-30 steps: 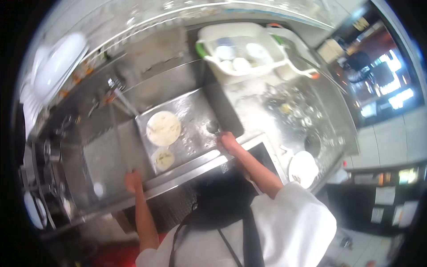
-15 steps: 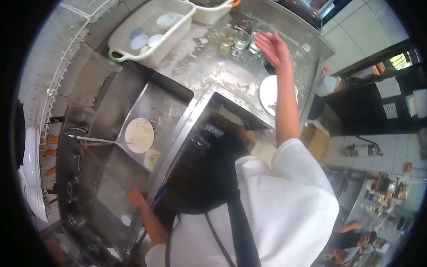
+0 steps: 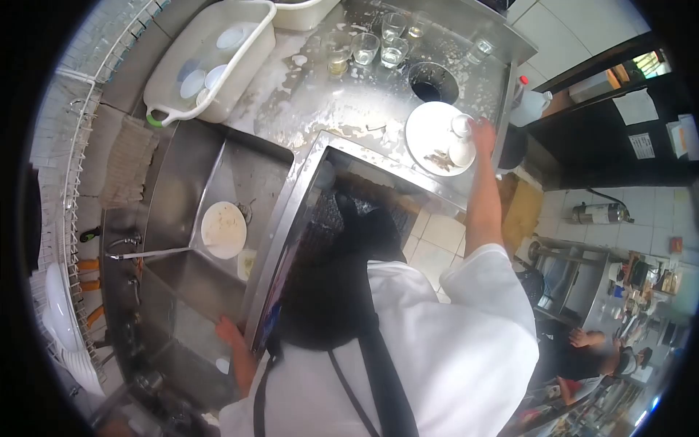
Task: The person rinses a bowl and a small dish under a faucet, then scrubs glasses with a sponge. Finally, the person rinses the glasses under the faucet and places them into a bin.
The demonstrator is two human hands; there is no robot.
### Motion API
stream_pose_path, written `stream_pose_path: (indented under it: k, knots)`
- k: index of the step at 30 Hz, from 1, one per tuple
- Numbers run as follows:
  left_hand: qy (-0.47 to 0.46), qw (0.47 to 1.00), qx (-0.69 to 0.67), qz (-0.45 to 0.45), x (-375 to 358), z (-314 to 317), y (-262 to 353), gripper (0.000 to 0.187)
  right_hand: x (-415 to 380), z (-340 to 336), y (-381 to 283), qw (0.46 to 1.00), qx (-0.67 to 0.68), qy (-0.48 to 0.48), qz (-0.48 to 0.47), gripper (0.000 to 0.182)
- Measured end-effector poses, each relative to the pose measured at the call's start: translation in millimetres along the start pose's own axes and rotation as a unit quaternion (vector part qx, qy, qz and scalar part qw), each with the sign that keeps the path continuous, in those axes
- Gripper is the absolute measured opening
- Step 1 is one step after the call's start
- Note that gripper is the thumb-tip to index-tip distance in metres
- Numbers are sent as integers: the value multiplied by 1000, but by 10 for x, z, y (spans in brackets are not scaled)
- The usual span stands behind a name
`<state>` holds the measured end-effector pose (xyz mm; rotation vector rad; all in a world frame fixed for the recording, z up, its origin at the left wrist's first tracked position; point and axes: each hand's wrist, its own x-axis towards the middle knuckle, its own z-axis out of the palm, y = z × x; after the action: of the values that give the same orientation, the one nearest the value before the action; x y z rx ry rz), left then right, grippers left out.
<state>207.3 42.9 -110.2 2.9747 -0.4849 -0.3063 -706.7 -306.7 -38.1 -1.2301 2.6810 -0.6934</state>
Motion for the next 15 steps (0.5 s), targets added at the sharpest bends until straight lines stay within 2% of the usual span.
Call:
stream_pose_path:
  k: [1, 4, 8, 10, 12, 14, 15]
  knots:
    - [7, 1000, 8, -3, -3, -39, -16, 56, 15, 38, -19, 994, -85, -9, -63, 42]
    - [16, 999, 21, -30, -2, -42, 48, 58, 65, 106, -98, 988, -127, -18, -89, 43]
    - [-4, 1000, 13, -21, 34, 1, -42, 59, -68, 55, 2, 994, -50, 44, -87, 43]
    - [-1, 1000, 1, 11, 96, 90, -99, 60, -428, -130, -26, 999, -19, 40, -27, 45]
    - [-12, 999, -41, 15, 110, 129, -137, 59, -704, -42, 245, 998, -44, 6, -46, 47]
    - [-15, 996, -81, 17, 68, 72, -122, 59, -996, -60, 145, 993, 50, -70, 82, 48]
    - [-6, 1000, -29, 3, 40, 26, -34, 58, -1058, -56, 167, 998, 20, -49, 38, 47]
